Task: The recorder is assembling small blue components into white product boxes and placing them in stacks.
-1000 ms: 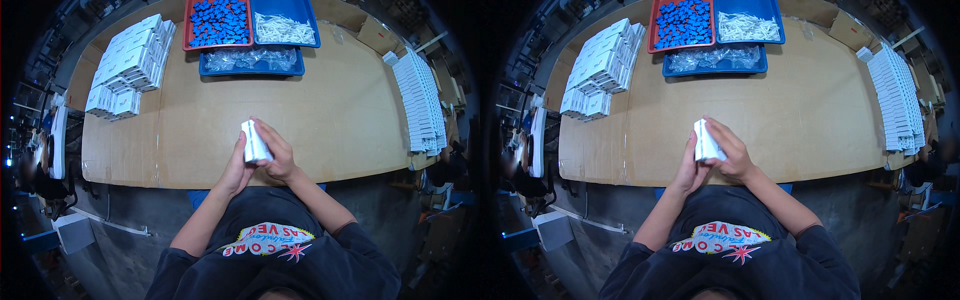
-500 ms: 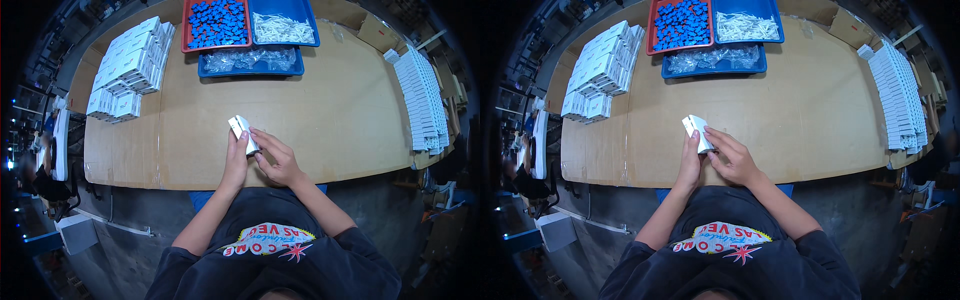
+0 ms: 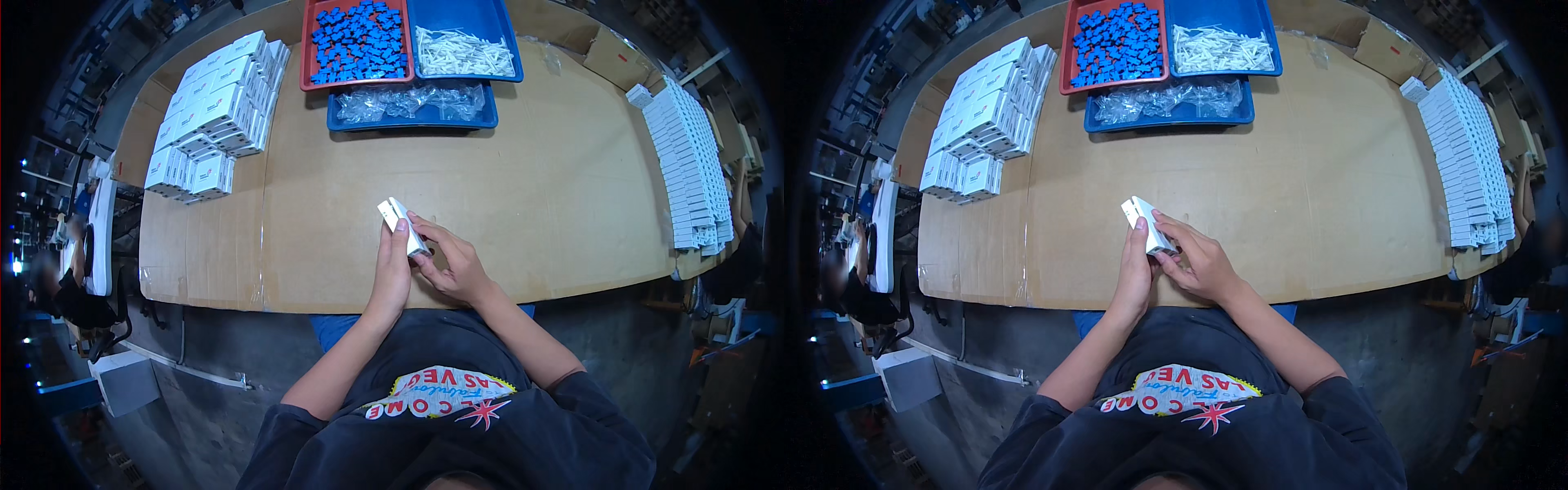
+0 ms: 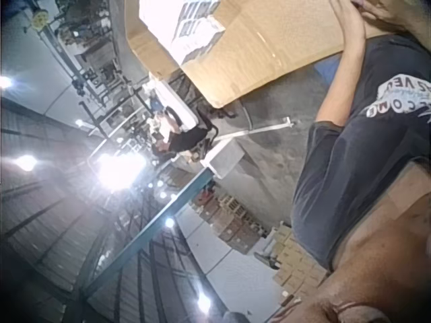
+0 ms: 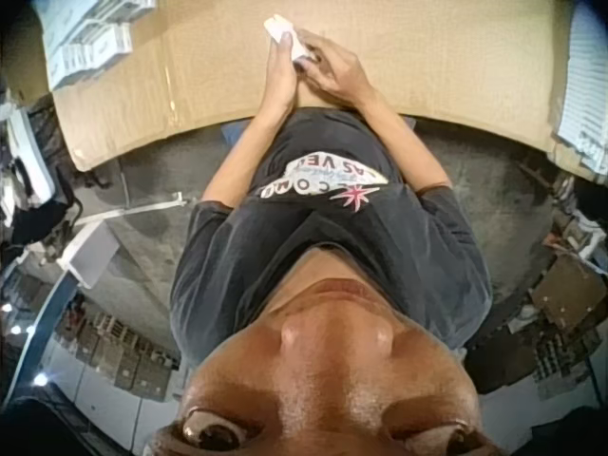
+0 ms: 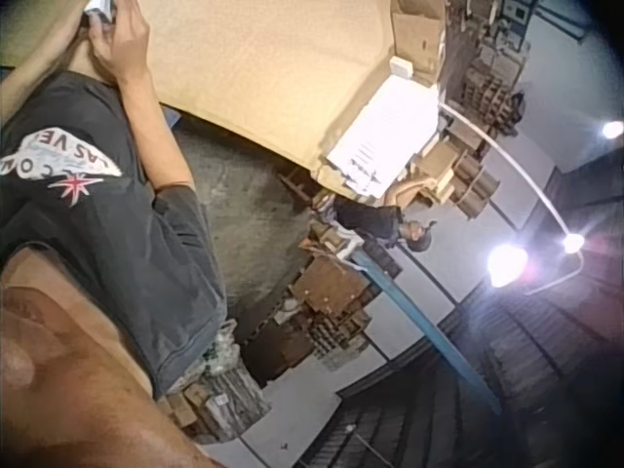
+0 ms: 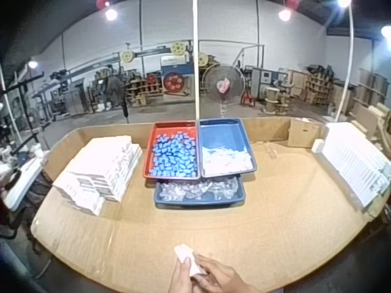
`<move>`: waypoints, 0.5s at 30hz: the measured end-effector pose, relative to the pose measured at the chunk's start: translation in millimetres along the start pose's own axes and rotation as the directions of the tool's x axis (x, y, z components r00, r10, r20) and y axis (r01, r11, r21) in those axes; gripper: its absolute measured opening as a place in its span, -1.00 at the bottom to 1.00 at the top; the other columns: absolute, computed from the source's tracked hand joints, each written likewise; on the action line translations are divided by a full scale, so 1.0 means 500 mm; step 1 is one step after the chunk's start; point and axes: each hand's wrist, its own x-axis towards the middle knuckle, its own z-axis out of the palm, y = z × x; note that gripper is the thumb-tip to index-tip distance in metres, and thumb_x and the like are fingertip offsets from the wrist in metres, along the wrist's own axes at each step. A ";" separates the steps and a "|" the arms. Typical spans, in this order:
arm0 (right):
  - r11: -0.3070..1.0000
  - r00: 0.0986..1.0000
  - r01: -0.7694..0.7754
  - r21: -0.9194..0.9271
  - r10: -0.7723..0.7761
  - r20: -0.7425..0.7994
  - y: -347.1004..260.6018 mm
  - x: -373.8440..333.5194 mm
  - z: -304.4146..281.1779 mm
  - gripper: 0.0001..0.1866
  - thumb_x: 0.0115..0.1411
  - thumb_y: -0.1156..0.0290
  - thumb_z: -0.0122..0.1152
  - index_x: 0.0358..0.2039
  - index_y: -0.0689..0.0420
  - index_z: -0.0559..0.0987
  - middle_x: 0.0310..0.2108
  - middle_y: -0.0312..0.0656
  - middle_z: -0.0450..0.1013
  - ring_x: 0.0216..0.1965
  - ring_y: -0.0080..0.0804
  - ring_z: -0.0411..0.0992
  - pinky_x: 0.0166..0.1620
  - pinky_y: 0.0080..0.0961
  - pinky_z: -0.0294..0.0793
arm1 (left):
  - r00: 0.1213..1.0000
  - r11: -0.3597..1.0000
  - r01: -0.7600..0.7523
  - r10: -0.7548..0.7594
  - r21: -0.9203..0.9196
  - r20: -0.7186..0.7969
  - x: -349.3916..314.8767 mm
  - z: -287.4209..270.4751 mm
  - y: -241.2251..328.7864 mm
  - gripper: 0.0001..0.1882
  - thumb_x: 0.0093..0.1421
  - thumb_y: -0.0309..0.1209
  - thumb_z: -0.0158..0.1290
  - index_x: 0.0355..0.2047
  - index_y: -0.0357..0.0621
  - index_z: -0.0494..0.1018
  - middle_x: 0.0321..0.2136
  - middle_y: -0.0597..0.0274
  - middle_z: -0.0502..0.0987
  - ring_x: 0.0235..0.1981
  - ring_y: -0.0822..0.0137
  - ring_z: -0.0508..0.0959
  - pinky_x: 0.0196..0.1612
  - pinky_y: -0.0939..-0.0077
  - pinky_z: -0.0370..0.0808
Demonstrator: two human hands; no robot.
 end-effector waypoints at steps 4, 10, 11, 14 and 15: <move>0.999 0.999 -0.033 0.037 0.033 0.017 -0.001 0.002 0.003 -0.45 0.24 0.53 0.31 0.24 0.31 0.46 0.28 0.13 0.44 0.24 0.03 0.50 0.19 -0.27 0.56 | 0.999 0.996 -0.042 0.042 0.080 0.008 -0.001 -0.002 -0.001 -0.40 0.55 0.09 -0.23 0.31 -0.12 0.23 -0.06 0.16 0.48 -0.11 0.40 0.55 -0.07 0.42 0.61; 0.989 0.998 -0.065 0.129 0.063 0.020 -0.008 0.011 0.006 -0.48 0.25 0.53 0.30 0.22 0.32 0.49 0.29 0.12 0.44 0.28 0.03 0.47 0.29 -0.24 0.47 | 0.997 0.996 -0.074 0.075 0.057 -0.012 0.006 -0.015 -0.007 -0.43 0.55 0.06 -0.22 0.30 -0.11 0.24 -0.11 0.18 0.49 -0.18 0.39 0.56 -0.10 0.46 0.58; 0.990 0.998 -0.061 0.128 0.059 0.020 -0.006 0.008 0.006 -0.48 0.25 0.53 0.30 0.22 0.32 0.49 0.29 0.12 0.44 0.28 0.03 0.47 0.29 -0.24 0.47 | 0.997 0.993 -0.079 0.078 0.083 0.020 0.005 -0.013 -0.003 -0.47 0.57 -0.02 -0.22 0.32 -0.13 0.21 -0.10 0.20 0.47 -0.15 0.43 0.52 -0.11 0.51 0.54; 0.990 0.996 -0.088 0.110 0.089 -0.003 -0.002 -0.001 0.007 -0.47 0.27 0.51 0.28 0.26 0.31 0.48 0.27 0.13 0.45 0.26 0.02 0.48 0.25 -0.26 0.51 | 0.995 0.990 -0.087 0.082 0.109 0.055 0.008 -0.013 -0.006 -0.52 0.59 -0.13 -0.20 0.35 -0.15 0.17 -0.08 0.21 0.45 -0.12 0.47 0.48 -0.12 0.56 0.51; 0.996 0.997 -0.073 0.051 0.073 -0.004 -0.004 0.000 0.008 -0.46 0.29 0.51 0.26 0.28 0.31 0.46 0.26 0.13 0.46 0.22 0.02 0.51 0.22 -0.27 0.54 | 0.995 0.990 -0.085 0.079 0.111 0.056 0.010 -0.013 -0.008 -0.53 0.59 -0.14 -0.20 0.34 -0.15 0.17 -0.07 0.20 0.45 -0.11 0.46 0.48 -0.11 0.55 0.51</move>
